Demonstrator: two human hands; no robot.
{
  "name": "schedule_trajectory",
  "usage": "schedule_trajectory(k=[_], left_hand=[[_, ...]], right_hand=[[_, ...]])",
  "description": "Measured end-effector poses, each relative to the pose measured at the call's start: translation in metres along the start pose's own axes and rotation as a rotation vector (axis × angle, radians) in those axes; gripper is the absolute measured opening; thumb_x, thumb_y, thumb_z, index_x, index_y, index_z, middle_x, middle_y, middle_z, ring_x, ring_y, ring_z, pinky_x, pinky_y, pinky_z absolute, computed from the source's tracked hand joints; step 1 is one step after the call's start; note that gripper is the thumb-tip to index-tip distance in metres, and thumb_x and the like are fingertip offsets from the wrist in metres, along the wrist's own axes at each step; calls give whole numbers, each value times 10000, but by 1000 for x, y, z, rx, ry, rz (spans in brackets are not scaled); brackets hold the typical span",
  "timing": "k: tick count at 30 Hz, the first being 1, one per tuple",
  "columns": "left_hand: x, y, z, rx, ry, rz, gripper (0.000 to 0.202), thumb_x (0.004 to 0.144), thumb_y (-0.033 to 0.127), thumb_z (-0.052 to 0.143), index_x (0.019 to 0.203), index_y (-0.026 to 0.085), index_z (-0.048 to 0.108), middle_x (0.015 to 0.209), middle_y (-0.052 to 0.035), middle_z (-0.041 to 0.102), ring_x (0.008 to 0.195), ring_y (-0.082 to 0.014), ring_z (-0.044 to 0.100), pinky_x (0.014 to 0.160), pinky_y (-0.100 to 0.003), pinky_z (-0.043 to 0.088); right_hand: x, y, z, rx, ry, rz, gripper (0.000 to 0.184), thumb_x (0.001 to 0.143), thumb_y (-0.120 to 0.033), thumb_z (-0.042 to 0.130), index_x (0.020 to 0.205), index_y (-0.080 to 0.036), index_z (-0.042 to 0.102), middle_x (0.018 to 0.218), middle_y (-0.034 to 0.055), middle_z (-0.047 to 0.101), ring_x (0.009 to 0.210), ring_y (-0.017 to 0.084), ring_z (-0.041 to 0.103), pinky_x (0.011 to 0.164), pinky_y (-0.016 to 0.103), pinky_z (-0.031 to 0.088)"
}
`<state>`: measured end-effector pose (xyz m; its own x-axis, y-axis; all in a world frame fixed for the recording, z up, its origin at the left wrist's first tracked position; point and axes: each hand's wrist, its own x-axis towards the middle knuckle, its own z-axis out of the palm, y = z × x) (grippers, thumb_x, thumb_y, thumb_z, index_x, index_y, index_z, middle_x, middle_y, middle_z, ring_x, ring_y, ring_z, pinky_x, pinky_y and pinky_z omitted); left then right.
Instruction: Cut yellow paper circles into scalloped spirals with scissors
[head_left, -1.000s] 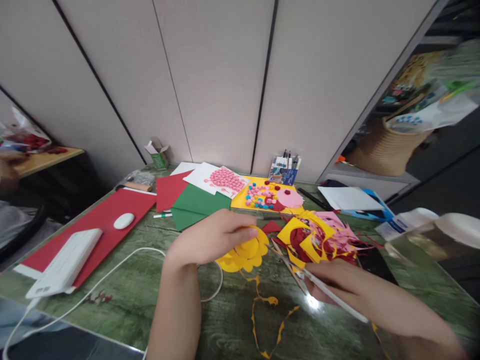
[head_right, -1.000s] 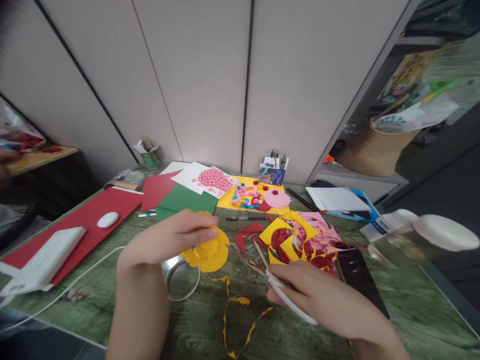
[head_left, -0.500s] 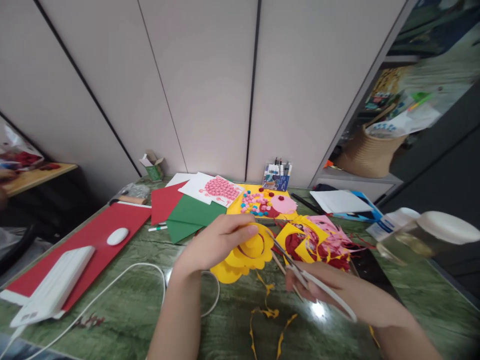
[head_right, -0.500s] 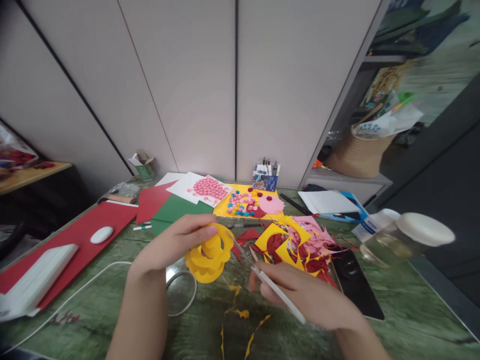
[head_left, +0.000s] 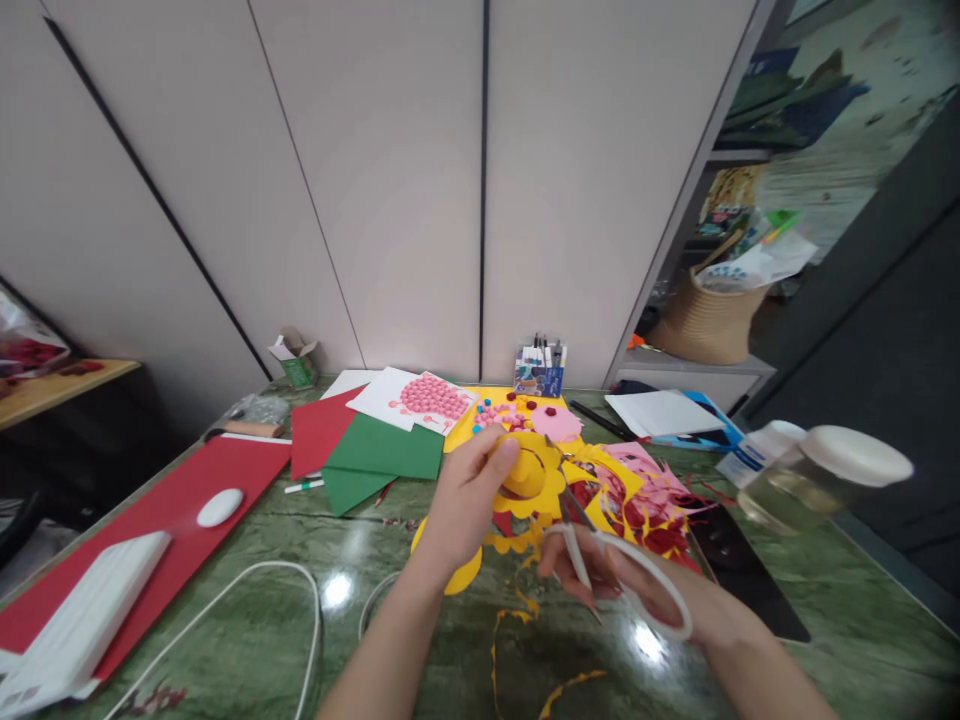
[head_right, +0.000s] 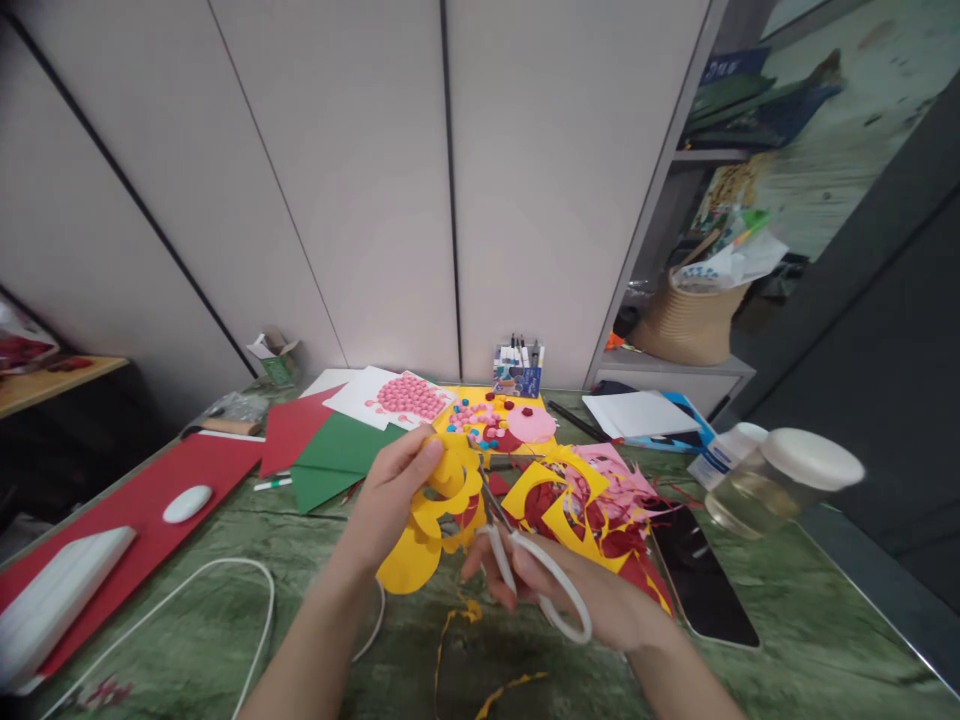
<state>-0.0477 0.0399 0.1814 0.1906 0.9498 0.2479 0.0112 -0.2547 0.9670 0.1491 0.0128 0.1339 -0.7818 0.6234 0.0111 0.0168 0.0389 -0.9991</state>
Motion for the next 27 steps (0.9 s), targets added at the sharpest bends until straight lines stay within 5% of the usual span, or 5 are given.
schedule_trajectory(k=[8,27], left_hand=[[-4,2,1,108,-63,-45,334,889,405,426,649,173,425,652,24,439,621,-114,408,580,-238,309],[-10,3,9,119,6,-13,333,895,421,400,661,185,381,631,31,396,599,-116,358,546,-239,283]], right_hand=[[-6,-1,-4,-164,79,-13,501,897,-610,247,1038,-214,518,794,11,453,673,164,362,606,295,315],[-4,-12,8,-160,174,-13,421,935,-546,245,910,-202,486,729,-11,427,640,145,365,605,268,308]])
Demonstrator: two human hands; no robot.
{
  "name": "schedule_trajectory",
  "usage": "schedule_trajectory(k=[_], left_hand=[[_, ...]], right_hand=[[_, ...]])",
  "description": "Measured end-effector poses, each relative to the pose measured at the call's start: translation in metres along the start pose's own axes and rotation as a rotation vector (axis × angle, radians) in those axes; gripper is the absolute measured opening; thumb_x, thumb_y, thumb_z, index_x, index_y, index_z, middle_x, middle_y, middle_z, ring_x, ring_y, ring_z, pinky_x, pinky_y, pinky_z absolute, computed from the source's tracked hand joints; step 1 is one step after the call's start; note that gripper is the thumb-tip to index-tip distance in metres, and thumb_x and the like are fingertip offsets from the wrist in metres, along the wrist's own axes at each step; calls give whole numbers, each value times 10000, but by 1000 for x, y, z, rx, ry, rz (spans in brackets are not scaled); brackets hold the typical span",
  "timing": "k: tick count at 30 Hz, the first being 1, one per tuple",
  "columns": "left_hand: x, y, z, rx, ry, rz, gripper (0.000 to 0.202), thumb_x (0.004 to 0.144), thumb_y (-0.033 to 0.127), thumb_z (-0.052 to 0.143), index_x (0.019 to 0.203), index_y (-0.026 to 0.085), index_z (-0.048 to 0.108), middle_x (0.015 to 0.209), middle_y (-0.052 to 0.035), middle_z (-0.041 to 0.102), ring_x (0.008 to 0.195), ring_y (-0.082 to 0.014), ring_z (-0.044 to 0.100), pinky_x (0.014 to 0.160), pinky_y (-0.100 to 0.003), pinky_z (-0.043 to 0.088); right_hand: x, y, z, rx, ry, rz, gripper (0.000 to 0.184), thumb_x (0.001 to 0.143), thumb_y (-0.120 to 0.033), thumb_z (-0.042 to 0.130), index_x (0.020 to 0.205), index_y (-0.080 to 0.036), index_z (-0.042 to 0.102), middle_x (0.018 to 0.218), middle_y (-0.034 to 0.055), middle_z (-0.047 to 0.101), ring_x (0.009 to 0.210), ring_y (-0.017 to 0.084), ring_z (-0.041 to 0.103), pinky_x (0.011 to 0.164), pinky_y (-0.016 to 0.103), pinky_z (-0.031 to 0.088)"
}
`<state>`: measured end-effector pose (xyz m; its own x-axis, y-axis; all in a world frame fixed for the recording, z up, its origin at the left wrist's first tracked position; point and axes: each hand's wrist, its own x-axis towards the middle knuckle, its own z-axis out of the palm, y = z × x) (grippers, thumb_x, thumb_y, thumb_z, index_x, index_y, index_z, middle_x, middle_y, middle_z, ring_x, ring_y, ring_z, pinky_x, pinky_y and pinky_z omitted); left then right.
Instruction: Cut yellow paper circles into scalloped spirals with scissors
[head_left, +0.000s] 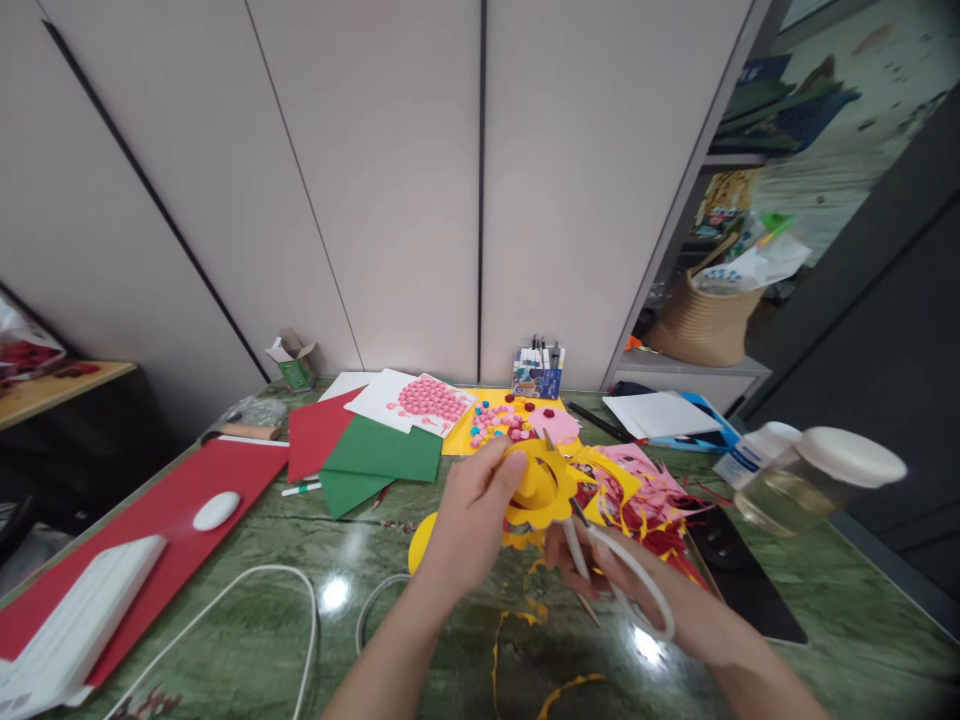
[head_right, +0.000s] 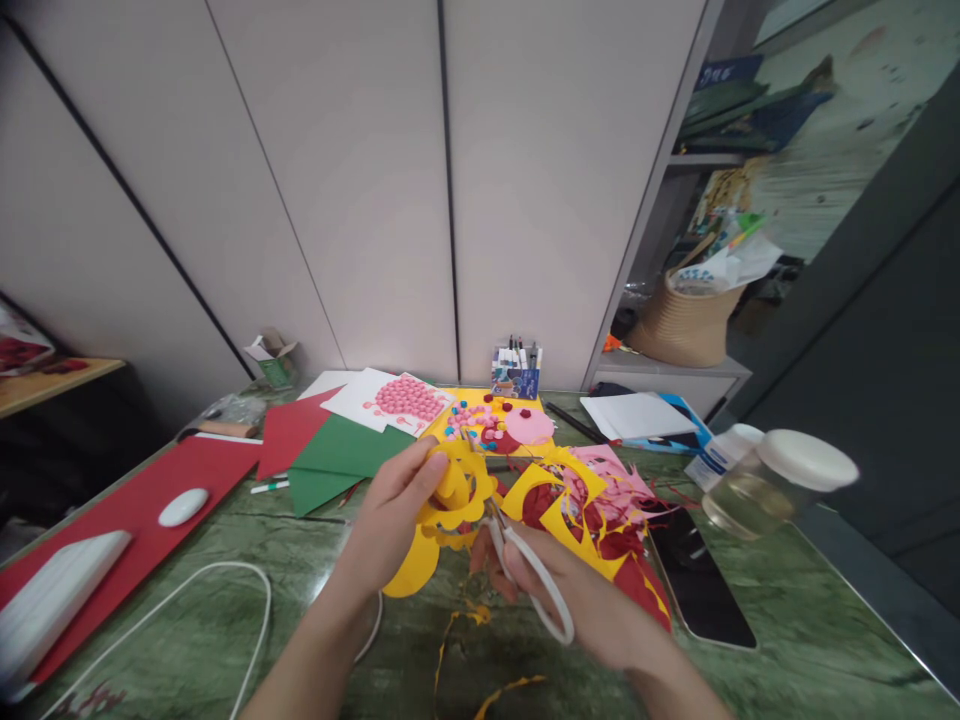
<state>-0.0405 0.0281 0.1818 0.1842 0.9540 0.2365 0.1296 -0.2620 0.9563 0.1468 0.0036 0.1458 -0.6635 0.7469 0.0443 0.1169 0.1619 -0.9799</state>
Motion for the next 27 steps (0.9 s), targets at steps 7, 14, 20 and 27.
schedule_trajectory(k=[7,14,20,27], left_hand=[[1,0,-5,2,-11,-19,333,890,420,419,659,182,386,644,33,394,609,-110,369,554,-231,291],[2,2,-10,-18,10,-35,326,866,420,461,655,173,427,635,28,433,600,-111,406,549,-231,317],[3,5,-13,9,43,-35,328,848,423,482,647,165,476,618,20,466,594,-117,435,540,-227,342],[4,3,-20,52,99,-50,325,811,445,534,648,164,516,620,9,515,594,-125,473,544,-233,367]], right_hand=[[-1,-4,0,6,17,14,420,924,-549,299,926,-194,524,755,-5,435,674,149,382,640,278,326],[-2,-2,0,2,29,62,438,916,-567,288,872,-192,509,746,6,450,662,150,374,644,276,344],[-1,-6,0,26,19,64,449,897,-593,318,853,-185,499,725,-4,410,643,139,341,603,263,326],[-2,-6,-3,47,-7,114,431,890,-592,343,826,-187,478,715,-11,383,627,132,311,565,248,303]])
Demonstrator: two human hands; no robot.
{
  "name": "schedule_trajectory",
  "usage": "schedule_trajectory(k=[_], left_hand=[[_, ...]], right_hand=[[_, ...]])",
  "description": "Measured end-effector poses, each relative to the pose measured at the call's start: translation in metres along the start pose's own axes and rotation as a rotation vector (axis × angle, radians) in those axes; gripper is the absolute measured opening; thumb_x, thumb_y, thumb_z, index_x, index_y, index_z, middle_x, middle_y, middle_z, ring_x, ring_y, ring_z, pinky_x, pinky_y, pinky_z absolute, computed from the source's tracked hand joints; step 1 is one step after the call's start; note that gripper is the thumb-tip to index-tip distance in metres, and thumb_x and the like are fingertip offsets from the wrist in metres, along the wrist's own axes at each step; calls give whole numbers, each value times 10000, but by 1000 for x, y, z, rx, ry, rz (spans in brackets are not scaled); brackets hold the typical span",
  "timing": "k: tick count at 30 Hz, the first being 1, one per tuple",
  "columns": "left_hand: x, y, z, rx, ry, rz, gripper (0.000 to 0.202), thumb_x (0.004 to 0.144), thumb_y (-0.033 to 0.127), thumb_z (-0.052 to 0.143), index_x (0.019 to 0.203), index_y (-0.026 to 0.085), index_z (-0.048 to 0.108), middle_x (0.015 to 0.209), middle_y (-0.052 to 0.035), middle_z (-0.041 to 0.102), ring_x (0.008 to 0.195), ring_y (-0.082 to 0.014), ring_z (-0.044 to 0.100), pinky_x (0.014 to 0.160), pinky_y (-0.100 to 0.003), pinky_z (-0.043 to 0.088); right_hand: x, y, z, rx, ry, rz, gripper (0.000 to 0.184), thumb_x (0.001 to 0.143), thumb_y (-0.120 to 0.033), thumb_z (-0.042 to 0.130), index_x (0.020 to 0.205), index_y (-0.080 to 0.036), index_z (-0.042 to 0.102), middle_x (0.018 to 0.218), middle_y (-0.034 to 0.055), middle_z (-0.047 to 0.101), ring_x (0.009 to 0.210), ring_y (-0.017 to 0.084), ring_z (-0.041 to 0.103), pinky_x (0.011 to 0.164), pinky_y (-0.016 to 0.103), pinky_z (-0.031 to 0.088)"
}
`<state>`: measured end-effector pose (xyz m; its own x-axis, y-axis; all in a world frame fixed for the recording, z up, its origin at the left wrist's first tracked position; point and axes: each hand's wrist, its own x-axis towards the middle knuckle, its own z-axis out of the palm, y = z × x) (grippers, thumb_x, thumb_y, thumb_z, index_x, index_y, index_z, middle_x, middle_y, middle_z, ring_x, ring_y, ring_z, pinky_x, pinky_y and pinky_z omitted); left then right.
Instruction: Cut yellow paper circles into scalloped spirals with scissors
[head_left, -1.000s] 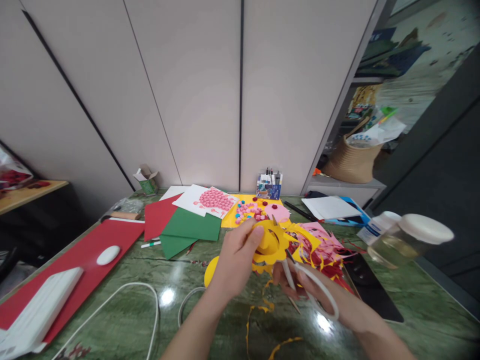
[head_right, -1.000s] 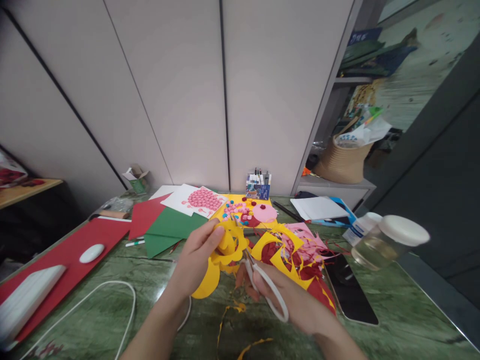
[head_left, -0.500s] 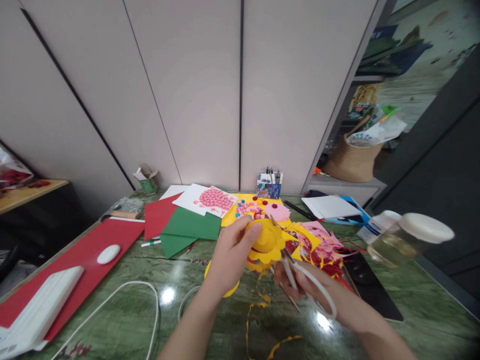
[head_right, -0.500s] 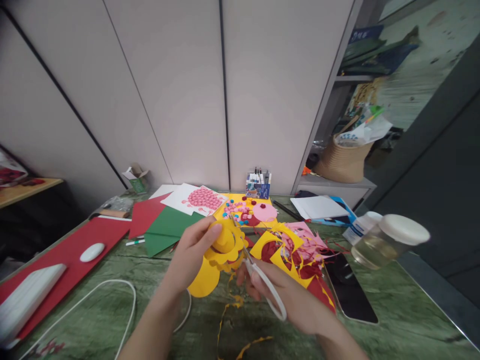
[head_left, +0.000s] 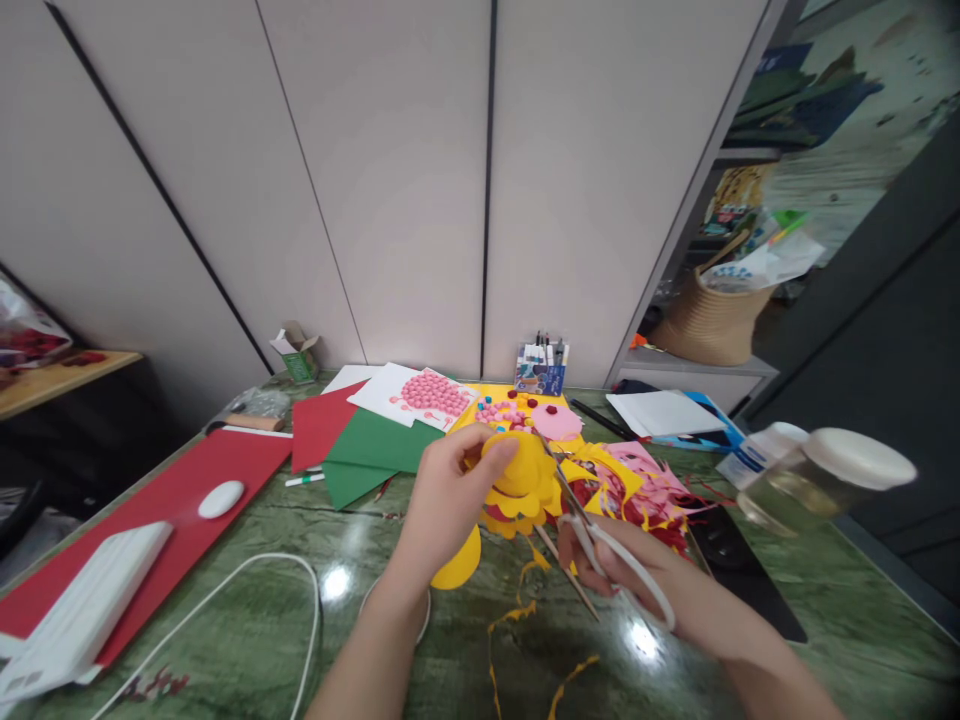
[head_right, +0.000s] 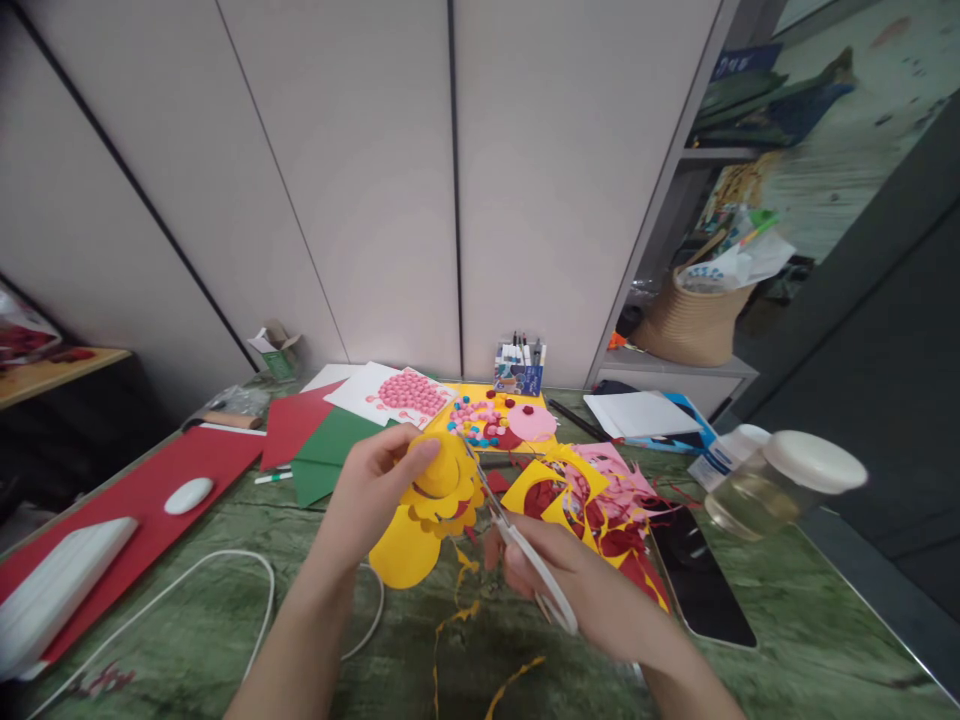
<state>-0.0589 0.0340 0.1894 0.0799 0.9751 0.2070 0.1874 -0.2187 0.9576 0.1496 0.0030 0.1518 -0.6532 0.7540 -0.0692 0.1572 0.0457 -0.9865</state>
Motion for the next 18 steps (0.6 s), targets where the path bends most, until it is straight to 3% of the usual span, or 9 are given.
schedule_trajectory(k=[11,18], left_hand=[[-1,3,-21,134,-99,-2,304,818,427,537,670,163,567,632,-8,557,586,-117,472,525,-236,334],[-5,6,-35,204,-192,16,338,823,427,533,606,169,508,597,19,458,564,-100,407,507,-232,298]], right_hand=[[-1,-10,-1,-130,-9,93,427,894,-578,352,794,-189,495,693,-18,386,628,136,325,564,248,274],[-4,-6,-5,-222,-72,131,388,904,-544,380,836,-193,531,727,-13,422,648,130,346,570,240,291]])
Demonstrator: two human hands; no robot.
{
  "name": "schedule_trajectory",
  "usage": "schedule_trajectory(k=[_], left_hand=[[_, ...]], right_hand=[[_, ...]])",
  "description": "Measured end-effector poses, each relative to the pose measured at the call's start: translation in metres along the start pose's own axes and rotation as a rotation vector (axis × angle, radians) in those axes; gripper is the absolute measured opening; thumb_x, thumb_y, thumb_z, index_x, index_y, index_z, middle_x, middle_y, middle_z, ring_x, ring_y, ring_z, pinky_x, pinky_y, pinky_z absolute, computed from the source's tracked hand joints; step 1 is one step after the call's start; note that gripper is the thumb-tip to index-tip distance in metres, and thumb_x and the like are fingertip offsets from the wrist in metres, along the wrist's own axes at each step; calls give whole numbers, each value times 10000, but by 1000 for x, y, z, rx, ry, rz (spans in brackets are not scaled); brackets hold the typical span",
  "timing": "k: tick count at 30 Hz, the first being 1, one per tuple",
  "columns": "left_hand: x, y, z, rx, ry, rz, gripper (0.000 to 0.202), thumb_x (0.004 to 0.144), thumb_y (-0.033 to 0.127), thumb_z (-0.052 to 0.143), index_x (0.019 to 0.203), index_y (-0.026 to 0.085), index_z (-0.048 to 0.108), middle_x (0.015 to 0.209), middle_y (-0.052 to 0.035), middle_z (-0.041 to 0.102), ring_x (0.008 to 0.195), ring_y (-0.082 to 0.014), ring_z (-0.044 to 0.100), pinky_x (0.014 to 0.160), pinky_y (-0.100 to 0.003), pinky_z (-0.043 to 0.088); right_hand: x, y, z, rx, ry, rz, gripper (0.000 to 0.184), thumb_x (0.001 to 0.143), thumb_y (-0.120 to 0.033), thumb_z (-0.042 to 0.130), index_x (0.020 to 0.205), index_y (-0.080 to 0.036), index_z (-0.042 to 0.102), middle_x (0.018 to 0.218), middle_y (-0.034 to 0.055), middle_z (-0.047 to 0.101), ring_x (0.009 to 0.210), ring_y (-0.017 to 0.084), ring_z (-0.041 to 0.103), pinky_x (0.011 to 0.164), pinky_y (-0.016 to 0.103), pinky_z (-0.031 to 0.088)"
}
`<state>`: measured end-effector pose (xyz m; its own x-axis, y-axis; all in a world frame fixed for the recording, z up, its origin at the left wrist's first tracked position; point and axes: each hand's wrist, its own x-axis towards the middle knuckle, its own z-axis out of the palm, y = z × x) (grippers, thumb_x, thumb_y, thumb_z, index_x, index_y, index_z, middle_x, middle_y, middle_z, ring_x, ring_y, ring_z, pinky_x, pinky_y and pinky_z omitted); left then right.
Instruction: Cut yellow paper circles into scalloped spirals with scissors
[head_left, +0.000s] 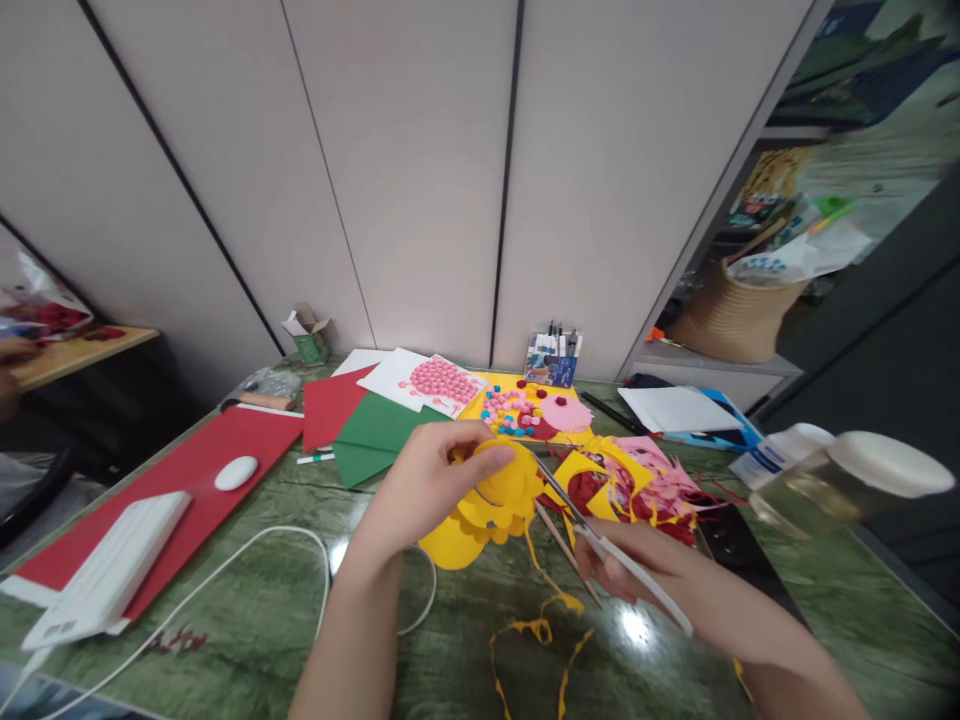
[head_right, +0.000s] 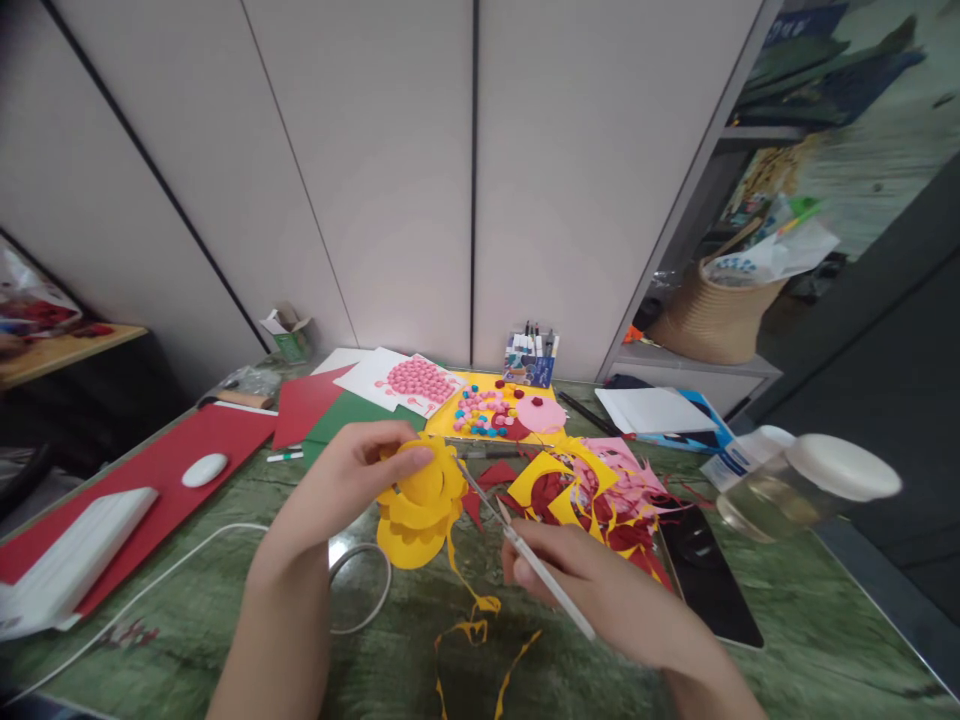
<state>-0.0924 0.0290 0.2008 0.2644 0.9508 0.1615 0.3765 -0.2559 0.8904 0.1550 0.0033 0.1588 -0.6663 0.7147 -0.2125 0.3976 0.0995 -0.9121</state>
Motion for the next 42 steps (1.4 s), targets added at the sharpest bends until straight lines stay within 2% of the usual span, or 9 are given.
schedule_trajectory(k=[4,12,18,27,32,42], left_hand=[[-2,-1,-6,7,-72,-20,333,818,433,532,617,168,547,598,10,489,573,-108,425,504,-232,307],[-6,-3,-14,28,-210,-35,317,821,399,523,613,162,557,563,20,464,524,-95,395,471,-226,283],[-3,-4,-14,64,-267,-5,319,829,401,518,628,154,551,572,29,455,543,-86,398,473,-203,283],[-1,-7,-16,104,-349,-19,311,834,394,516,668,141,588,612,19,510,572,-87,426,493,-207,292],[0,-6,-19,174,-388,19,298,825,372,528,644,145,592,570,32,488,540,-79,400,467,-196,274],[0,-10,-22,302,-538,138,250,837,329,536,685,150,620,562,39,508,518,-67,398,479,-190,279]], right_hand=[[-1,-1,-2,-74,-22,29,362,917,-509,381,839,-198,548,736,-3,462,663,137,388,578,243,313],[-4,-1,-5,-240,-66,99,333,920,-481,401,845,-206,573,745,10,537,685,156,466,604,258,353],[-3,-4,-4,-302,-75,88,330,939,-454,366,912,-204,579,867,38,597,767,179,512,644,268,381],[-4,-7,-6,-321,-128,107,355,927,-487,371,893,-194,569,845,36,609,760,181,535,650,266,403],[-2,-3,-7,-335,-132,85,345,924,-474,392,931,-202,604,868,47,641,770,193,564,650,269,419],[-2,5,-7,-268,-132,36,299,884,-447,482,847,-236,690,680,22,655,634,183,583,668,289,460]])
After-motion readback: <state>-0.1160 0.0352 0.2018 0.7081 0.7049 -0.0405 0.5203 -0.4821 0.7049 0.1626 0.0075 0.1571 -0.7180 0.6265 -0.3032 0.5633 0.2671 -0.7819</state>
